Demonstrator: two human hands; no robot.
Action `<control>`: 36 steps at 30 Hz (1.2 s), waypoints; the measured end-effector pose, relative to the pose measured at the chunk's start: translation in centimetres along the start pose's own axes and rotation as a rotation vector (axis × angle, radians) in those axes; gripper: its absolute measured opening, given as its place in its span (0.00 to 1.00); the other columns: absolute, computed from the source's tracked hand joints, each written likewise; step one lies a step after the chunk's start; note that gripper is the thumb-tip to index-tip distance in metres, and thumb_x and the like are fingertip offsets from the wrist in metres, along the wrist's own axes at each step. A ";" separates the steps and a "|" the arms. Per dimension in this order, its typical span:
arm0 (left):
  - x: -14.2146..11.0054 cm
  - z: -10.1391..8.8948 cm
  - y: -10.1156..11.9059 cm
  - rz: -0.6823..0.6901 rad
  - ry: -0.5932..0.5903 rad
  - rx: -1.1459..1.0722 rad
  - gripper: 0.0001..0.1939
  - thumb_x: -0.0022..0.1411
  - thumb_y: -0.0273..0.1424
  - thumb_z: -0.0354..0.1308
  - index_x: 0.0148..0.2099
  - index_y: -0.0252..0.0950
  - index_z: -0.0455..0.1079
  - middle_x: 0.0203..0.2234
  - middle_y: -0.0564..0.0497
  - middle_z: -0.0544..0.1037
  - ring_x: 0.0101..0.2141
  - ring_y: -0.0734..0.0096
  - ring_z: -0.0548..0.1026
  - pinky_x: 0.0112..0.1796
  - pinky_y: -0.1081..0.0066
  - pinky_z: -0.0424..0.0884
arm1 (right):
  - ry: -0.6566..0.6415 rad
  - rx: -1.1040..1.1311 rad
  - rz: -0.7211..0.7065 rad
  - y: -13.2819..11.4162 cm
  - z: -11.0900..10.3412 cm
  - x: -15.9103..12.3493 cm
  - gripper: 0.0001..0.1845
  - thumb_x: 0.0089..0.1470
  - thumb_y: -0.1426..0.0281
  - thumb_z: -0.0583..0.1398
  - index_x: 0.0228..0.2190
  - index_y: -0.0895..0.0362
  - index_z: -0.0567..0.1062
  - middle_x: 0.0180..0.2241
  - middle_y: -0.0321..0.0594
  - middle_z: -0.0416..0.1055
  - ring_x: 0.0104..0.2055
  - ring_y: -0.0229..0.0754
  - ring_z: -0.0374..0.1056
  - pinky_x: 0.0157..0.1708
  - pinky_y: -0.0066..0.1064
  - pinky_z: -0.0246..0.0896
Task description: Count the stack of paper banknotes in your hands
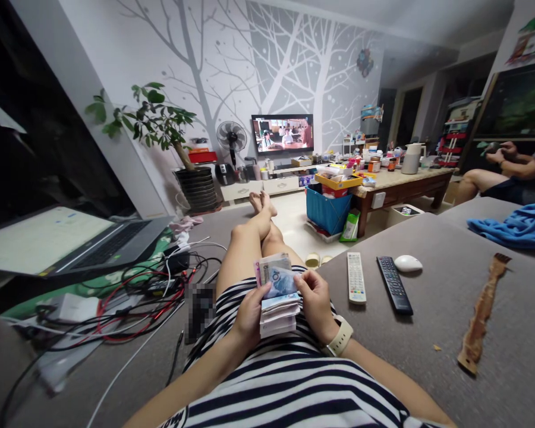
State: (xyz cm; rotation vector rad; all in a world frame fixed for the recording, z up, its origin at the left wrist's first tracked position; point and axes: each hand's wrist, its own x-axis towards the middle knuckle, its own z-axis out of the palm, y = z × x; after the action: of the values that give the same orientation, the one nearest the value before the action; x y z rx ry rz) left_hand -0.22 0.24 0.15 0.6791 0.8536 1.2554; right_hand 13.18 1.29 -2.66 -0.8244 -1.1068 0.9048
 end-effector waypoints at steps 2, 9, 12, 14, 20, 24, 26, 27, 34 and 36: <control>0.2 0.0 -0.1 0.013 0.017 -0.021 0.10 0.56 0.32 0.56 0.31 0.31 0.75 0.30 0.44 0.81 0.48 0.49 0.74 0.48 0.56 0.68 | -0.003 0.014 -0.013 -0.3 0.1 -0.1 0.16 0.51 0.60 0.62 0.21 0.57 0.66 0.21 0.31 0.59 0.25 0.35 0.53 0.26 0.27 0.51; 0.6 0.2 -0.1 0.025 0.016 -0.059 0.09 0.56 0.32 0.55 0.30 0.33 0.74 0.31 0.50 0.82 0.47 0.51 0.75 0.44 0.58 0.72 | -0.047 0.034 -0.088 -1.1 0.2 -0.3 0.14 0.52 0.64 0.61 0.21 0.57 0.66 0.20 0.31 0.58 0.24 0.34 0.53 0.26 0.27 0.49; 0.5 0.4 0.1 0.032 0.019 -0.057 0.08 0.55 0.31 0.55 0.29 0.34 0.74 0.29 0.51 0.82 0.44 0.53 0.77 0.42 0.60 0.73 | -0.057 0.031 -0.098 -1.0 0.1 -0.3 0.14 0.52 0.64 0.61 0.21 0.57 0.67 0.20 0.31 0.58 0.24 0.34 0.53 0.26 0.27 0.50; 0.4 0.4 0.2 0.038 0.004 -0.046 0.09 0.54 0.32 0.56 0.28 0.34 0.74 0.27 0.50 0.81 0.43 0.54 0.77 0.41 0.61 0.74 | -0.061 0.024 -0.099 -0.9 0.1 -0.3 0.13 0.53 0.64 0.61 0.22 0.57 0.67 0.20 0.30 0.59 0.24 0.34 0.53 0.26 0.27 0.50; 0.3 0.4 0.2 0.056 0.017 0.000 0.10 0.48 0.33 0.61 0.30 0.30 0.75 0.27 0.47 0.81 0.37 0.57 0.79 0.40 0.64 0.73 | -0.081 0.057 -0.077 -0.9 0.1 -0.1 0.11 0.53 0.64 0.60 0.24 0.57 0.69 0.21 0.31 0.61 0.24 0.34 0.55 0.25 0.26 0.52; 0.4 0.6 0.3 0.042 0.017 -0.025 0.11 0.47 0.33 0.60 0.30 0.30 0.75 0.27 0.47 0.81 0.35 0.59 0.79 0.38 0.65 0.74 | -0.077 0.064 -0.076 -0.9 0.1 0.0 0.11 0.53 0.64 0.60 0.24 0.57 0.70 0.21 0.31 0.62 0.24 0.34 0.55 0.26 0.27 0.52; 0.4 0.6 0.3 0.041 0.020 -0.033 0.10 0.47 0.32 0.60 0.31 0.30 0.75 0.26 0.47 0.81 0.35 0.60 0.79 0.38 0.65 0.74 | -0.078 0.067 -0.073 -0.9 0.1 0.0 0.11 0.53 0.64 0.60 0.24 0.58 0.70 0.21 0.31 0.61 0.24 0.34 0.55 0.26 0.26 0.52; 0.3 0.6 0.3 0.040 0.022 -0.034 0.10 0.47 0.32 0.60 0.31 0.30 0.75 0.26 0.48 0.81 0.35 0.60 0.79 0.38 0.65 0.74 | -0.079 0.068 -0.072 -0.9 0.2 0.0 0.11 0.53 0.64 0.60 0.24 0.58 0.70 0.21 0.31 0.61 0.24 0.34 0.55 0.26 0.26 0.52; 0.4 0.6 0.2 0.027 0.006 -0.050 0.12 0.47 0.34 0.62 0.32 0.30 0.75 0.25 0.48 0.81 0.36 0.59 0.79 0.39 0.65 0.74 | -0.079 0.078 -0.074 -1.1 0.2 -0.1 0.12 0.53 0.63 0.60 0.24 0.58 0.70 0.21 0.32 0.62 0.25 0.35 0.56 0.27 0.26 0.53; 0.4 0.6 0.2 0.025 0.000 -0.052 0.12 0.47 0.35 0.62 0.32 0.30 0.75 0.25 0.48 0.81 0.36 0.59 0.79 0.40 0.65 0.74 | -0.077 0.067 -0.071 -1.2 0.2 -0.1 0.13 0.53 0.61 0.60 0.24 0.57 0.70 0.21 0.32 0.62 0.25 0.35 0.56 0.27 0.27 0.54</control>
State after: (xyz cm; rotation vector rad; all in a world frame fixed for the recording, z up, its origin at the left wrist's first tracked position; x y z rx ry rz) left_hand 0.21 0.67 0.60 0.6503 0.8122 1.2956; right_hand 13.21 0.77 -1.59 -0.6956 -1.1600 0.9153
